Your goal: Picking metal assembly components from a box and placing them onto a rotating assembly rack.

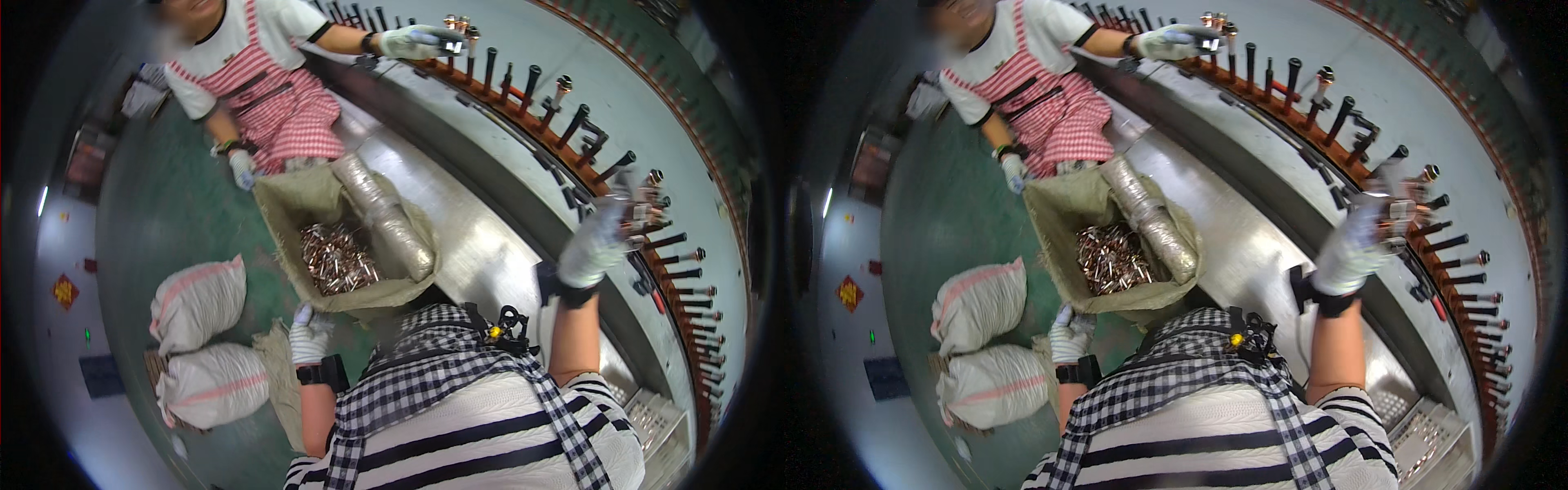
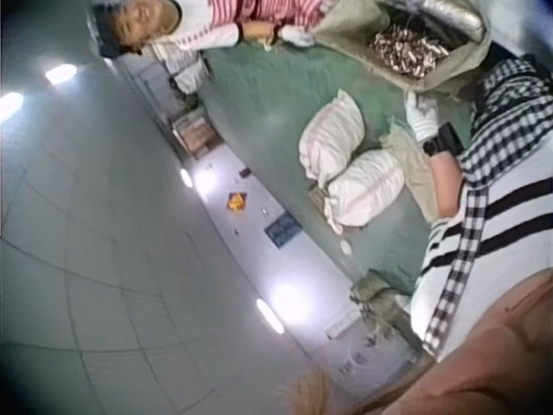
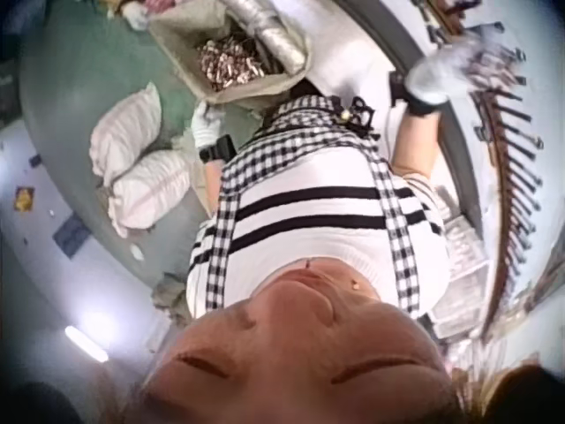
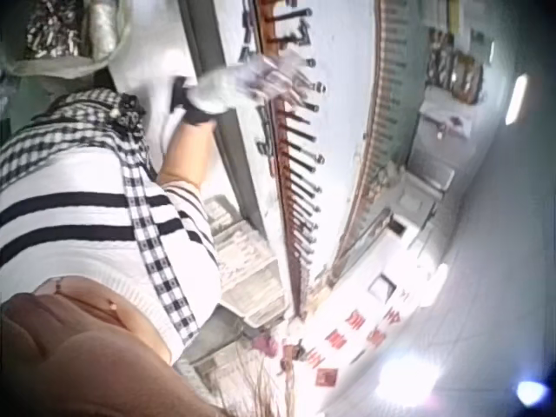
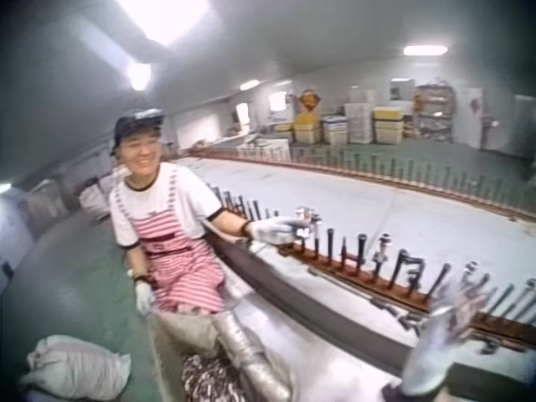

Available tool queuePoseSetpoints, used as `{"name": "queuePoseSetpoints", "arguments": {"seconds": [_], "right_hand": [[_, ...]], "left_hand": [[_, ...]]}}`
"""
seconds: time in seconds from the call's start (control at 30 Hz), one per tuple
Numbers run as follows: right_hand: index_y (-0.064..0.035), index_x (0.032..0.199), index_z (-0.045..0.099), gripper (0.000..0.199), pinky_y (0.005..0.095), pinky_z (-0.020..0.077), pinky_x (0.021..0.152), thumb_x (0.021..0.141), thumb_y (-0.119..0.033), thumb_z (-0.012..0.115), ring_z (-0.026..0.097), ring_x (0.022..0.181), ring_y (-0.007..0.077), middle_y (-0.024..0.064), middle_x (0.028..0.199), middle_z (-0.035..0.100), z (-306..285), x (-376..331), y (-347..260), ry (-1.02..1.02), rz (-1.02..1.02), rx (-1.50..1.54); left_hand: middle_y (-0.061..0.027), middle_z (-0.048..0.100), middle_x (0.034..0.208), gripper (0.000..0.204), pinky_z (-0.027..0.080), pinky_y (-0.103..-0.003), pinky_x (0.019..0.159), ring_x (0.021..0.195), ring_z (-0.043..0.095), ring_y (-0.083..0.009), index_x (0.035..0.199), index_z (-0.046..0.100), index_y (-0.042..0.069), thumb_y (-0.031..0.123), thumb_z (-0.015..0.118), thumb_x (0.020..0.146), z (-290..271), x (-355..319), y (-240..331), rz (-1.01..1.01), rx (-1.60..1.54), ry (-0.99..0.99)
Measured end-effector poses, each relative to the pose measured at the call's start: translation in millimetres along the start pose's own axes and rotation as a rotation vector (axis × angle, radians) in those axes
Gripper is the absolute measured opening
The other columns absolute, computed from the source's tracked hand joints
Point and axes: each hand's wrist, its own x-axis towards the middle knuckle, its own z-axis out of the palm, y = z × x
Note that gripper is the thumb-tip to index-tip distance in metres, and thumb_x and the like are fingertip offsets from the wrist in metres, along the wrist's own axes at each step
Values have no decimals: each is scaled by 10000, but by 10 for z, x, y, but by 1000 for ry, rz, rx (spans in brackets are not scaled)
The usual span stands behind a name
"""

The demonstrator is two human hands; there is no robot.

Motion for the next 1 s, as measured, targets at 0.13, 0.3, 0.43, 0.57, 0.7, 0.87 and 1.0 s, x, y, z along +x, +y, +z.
{"name": "queuePoseSetpoints", "arguments": {"seconds": [0.13, 0.3, 0.43, 0.57, 0.7, 0.87, 1.0], "right_hand": [[-94, 1302, 462, 528, 306, 467, 854, 795, -129, 606, 499, 1095, 193, 107, 1232, 518, 701, -984, -8, -1254, 842, 685], [-219, 1363, 386, 765, 501, 334, 1004, 691, -287, 744, 288, 1290, 383, 140, 1455, 216, 1084, -2028, 495, -1680, -55, -288], [-269, 1387, 326, 848, 508, 321, 1024, 662, -278, 765, 257, 1298, 451, 136, 1485, 146, 1183, -2267, 640, -1805, -22, -617], [-325, 1412, 243, 861, 509, 385, 977, 706, -211, 721, 282, 1289, 437, 137, 1500, 104, 1296, -2255, 702, -1875, 71, -648], [-329, 1415, 235, 808, 509, 392, 967, 748, -221, 679, 312, 1270, 423, 142, 1500, 101, 1366, -2335, 712, -1782, 122, -680], [-312, 1415, 239, 775, 507, 380, 970, 770, -275, 667, 351, 1243, 416, 161, 1493, 117, 1365, -2238, 764, -1741, 174, -751], [-87, 1355, 367, 648, 418, 331, 1024, 833, -418, 560, 389, 1237, 368, 216, 1364, 381, 1224, -2343, 1335, -1614, 219, -435]], "left_hand": [[-76, 608, 1003, 275, 438, -425, 843, 939, 569, -271, 1020, 556, 83, 107, 669, 770, 176, -134, -12, 13, -54, 34], [-80, 600, 1024, 298, 434, -439, 869, 983, 557, -278, 1028, 549, 88, 120, 684, 765, 164, -106, -29, 1, -49, 28], [-87, 589, 1060, 328, 414, -459, 941, 1019, 545, -281, 1054, 539, 77, 95, 687, 763, 132, -28, 78, -11, -96, 44], [-86, 586, 1071, 308, 414, -465, 939, 1026, 543, -279, 1051, 538, 74, 86, 676, 776, 250, -72, 8, 27, -120, 32], [-99, 601, 1059, 276, 447, -457, 904, 992, 567, -285, 1031, 560, 56, 72, 674, 780, 189, -133, -14, 31, -166, 74], [-92, 599, 1048, 256, 482, -402, 826, 939, 572, -248, 1050, 553, 42, 96, 631, 813, 285, -87, 29, -119, -124, -52], [-32, 584, 799, 119, 429, -237, 445, 557, 505, -115, 962, 544, 78, 106, 562, 848, -180, 115, -46, -119, -47, -131]]}}
